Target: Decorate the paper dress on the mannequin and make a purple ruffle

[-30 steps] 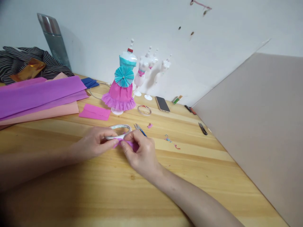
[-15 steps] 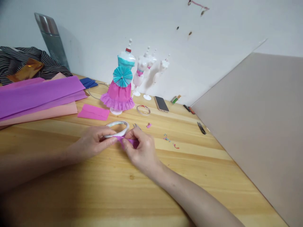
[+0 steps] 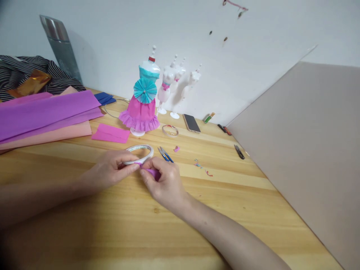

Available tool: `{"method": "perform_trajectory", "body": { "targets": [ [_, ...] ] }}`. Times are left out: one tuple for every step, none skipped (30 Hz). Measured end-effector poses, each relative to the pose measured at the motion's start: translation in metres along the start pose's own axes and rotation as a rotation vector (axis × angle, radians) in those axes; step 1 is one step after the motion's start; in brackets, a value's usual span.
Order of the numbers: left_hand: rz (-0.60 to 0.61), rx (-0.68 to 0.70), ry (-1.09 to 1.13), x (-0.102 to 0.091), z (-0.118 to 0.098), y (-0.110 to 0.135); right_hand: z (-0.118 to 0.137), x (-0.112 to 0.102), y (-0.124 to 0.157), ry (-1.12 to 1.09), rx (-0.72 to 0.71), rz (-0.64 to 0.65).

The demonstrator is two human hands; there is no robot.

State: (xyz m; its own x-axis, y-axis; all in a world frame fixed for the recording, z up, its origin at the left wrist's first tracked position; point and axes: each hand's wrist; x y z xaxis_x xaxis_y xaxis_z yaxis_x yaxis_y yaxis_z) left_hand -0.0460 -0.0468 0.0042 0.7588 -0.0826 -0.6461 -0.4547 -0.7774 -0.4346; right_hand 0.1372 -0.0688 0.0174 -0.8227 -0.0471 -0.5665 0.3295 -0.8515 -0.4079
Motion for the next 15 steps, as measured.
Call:
{"method": "perform_trajectory", "body": {
  "targets": [
    [-0.001, 0.013, 0.005, 0.0002, -0.0003, -0.0001, 0.0008, 0.0005, 0.0003, -0.004, -0.012, 0.011],
    [-0.003, 0.026, 0.009, 0.0003, -0.0007, -0.0001, 0.0016, 0.0008, 0.0005, -0.008, -0.023, 0.021],
    [-0.002, 0.037, 0.012, 0.0004, -0.001, -0.0001, 0.0023, 0.0011, 0.0006, -0.013, -0.033, 0.027],
    [-0.006, 0.044, 0.012, 0.0005, -0.0013, -0.0001, 0.0028, 0.0013, 0.0006, -0.018, -0.041, 0.028],
    [-0.006, 0.046, 0.012, 0.0006, -0.0014, -0.0002, 0.0029, 0.0014, 0.0004, -0.022, -0.045, 0.024],
    [-0.005, 0.043, 0.011, 0.0006, -0.0015, -0.0002, 0.0028, 0.0013, 0.0001, -0.027, -0.043, 0.014],
    [-0.002, 0.036, 0.012, 0.0006, -0.0015, -0.0002, 0.0025, 0.001, -0.0004, -0.031, -0.034, 0.002],
    [0.0, 0.03, 0.014, 0.0006, -0.0014, -0.0003, 0.0021, 0.0008, -0.0008, -0.035, -0.02, -0.012],
    [0.003, 0.026, 0.018, 0.0006, -0.0013, -0.0003, 0.0016, 0.0005, -0.0013, -0.039, -0.004, -0.024],
    [0.003, 0.024, 0.022, 0.0006, -0.0012, -0.0004, 0.0011, 0.0002, -0.0017, -0.043, 0.013, -0.033],
    [0.004, 0.025, 0.025, 0.0007, -0.0012, -0.0004, 0.0006, 0.0001, -0.002, -0.047, 0.027, -0.04],
    [0.001, 0.027, 0.027, 0.0007, -0.0011, -0.0003, 0.0002, 0.0001, -0.0023, -0.051, 0.037, -0.042],
    [0.004, 0.029, 0.027, 0.0006, -0.0011, -0.0002, -0.0003, 0.0002, -0.0023, -0.052, 0.042, -0.043],
    [0.004, 0.029, 0.028, 0.0006, -0.0012, -0.0001, -0.0007, 0.0005, -0.0022, -0.051, 0.044, -0.042],
    [0.005, 0.029, 0.029, 0.0006, -0.0013, 0.0, -0.0011, 0.0008, -0.0019, -0.05, 0.042, -0.039]
  ]
}}
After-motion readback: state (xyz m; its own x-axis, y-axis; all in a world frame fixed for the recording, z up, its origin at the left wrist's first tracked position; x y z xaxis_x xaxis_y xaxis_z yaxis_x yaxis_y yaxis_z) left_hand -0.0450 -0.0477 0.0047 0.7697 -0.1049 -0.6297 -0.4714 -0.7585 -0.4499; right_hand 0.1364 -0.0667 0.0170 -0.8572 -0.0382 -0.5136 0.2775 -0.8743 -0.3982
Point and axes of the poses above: each hand's wrist, its own y-axis away from the middle knuckle, its own x-axis out of the palm, z = x × y, and after that the axes turned 5 degrees about -y, right-handed
